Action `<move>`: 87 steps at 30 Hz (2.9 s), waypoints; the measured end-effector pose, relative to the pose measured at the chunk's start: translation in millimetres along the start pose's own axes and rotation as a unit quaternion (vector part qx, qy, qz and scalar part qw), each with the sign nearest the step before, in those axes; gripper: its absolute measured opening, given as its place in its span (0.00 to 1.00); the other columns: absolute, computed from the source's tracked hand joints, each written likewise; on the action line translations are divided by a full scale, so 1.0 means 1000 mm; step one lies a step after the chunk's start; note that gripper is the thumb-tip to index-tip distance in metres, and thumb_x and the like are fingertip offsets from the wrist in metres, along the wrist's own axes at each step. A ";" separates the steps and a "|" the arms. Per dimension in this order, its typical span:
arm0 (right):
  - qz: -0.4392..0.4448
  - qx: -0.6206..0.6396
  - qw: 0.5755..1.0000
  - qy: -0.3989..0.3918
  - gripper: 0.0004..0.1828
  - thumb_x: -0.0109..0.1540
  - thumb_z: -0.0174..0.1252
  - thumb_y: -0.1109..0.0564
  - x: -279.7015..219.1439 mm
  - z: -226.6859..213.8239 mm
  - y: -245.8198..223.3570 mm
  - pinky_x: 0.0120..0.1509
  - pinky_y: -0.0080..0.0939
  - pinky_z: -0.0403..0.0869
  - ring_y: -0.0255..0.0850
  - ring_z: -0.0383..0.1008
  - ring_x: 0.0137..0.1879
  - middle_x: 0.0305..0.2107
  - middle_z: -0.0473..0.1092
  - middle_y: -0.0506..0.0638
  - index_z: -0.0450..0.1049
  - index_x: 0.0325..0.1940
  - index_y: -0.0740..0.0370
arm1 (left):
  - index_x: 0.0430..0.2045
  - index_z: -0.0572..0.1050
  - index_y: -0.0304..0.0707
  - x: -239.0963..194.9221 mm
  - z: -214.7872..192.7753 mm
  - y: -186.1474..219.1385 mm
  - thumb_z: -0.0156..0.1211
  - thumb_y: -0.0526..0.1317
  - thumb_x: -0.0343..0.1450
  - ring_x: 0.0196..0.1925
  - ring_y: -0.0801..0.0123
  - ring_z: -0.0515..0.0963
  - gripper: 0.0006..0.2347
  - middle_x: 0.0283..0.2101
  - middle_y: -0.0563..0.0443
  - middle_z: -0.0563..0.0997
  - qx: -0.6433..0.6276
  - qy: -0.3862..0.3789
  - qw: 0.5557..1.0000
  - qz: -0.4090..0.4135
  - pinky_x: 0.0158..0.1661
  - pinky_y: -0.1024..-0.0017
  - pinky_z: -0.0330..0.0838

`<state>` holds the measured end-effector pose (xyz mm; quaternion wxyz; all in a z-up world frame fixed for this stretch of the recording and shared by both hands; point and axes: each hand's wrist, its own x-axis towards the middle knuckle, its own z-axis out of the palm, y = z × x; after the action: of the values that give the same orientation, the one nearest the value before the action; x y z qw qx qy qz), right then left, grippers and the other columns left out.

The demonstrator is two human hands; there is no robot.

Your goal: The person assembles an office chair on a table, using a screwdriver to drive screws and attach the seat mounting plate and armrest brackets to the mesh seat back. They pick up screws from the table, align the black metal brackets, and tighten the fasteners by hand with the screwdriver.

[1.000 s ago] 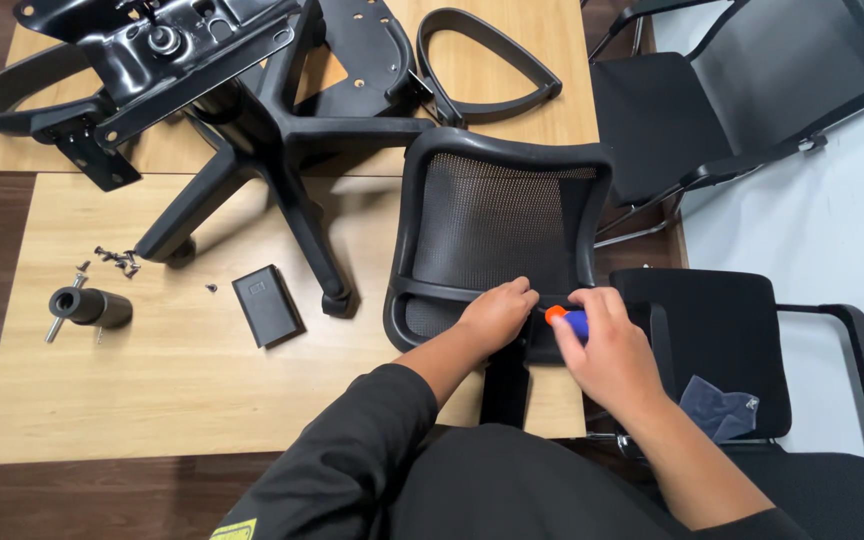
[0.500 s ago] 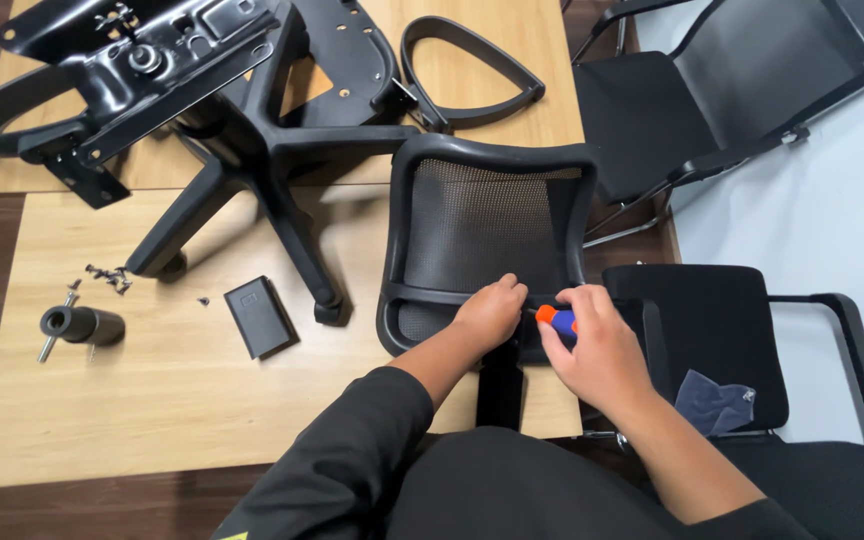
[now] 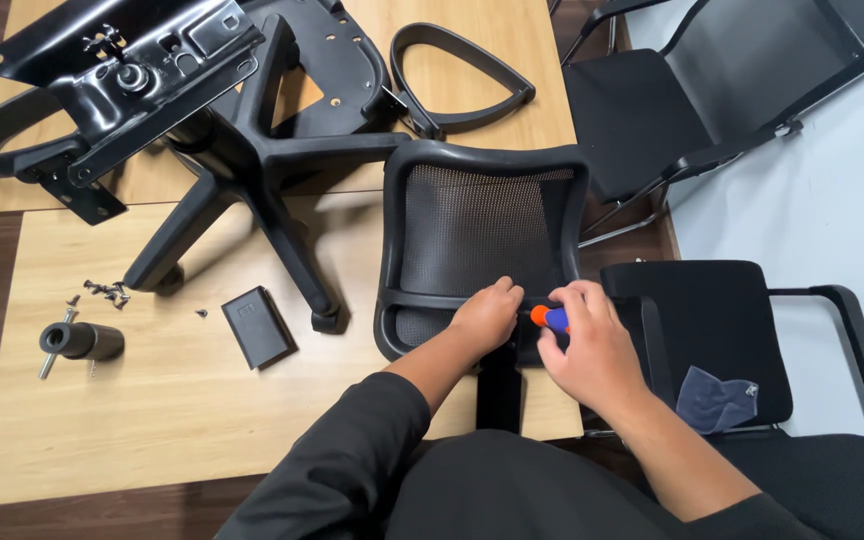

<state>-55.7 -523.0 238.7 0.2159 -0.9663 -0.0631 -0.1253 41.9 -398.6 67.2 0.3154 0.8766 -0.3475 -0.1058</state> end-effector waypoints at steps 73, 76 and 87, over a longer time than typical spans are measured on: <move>-0.049 -0.070 0.996 -0.001 0.27 0.49 0.62 0.56 0.004 0.000 0.001 0.50 0.54 0.77 0.60 0.77 0.49 0.50 0.67 0.59 0.69 0.52 0.64 | 0.38 0.73 0.30 0.003 0.005 0.003 0.60 0.29 0.66 0.46 0.46 0.82 0.09 0.44 0.36 0.76 0.016 -0.007 1.000 0.000 0.47 0.58 0.78; 0.131 -0.015 0.986 -0.106 0.21 0.63 0.59 0.54 0.003 0.004 0.008 0.51 0.52 0.78 0.58 0.78 0.49 0.55 0.69 0.54 0.68 0.59 0.62 | 0.38 0.73 0.29 0.005 0.003 0.004 0.62 0.30 0.65 0.46 0.46 0.81 0.09 0.44 0.35 0.76 0.016 -0.006 1.000 0.000 0.47 0.58 0.78; -0.049 -0.039 0.998 -0.007 0.29 0.48 0.59 0.59 0.003 0.000 0.007 0.54 0.53 0.77 0.64 0.74 0.55 0.53 0.65 0.62 0.68 0.54 0.66 | 0.40 0.74 0.29 0.007 0.001 0.007 0.61 0.28 0.65 0.47 0.46 0.82 0.11 0.45 0.36 0.76 0.030 -0.026 0.999 -0.008 0.47 0.58 0.78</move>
<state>-51.9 -528.9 236.7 0.1708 -0.9707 -0.1064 -0.1310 42.8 -407.5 70.7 0.2787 0.8853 -0.3521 -0.1209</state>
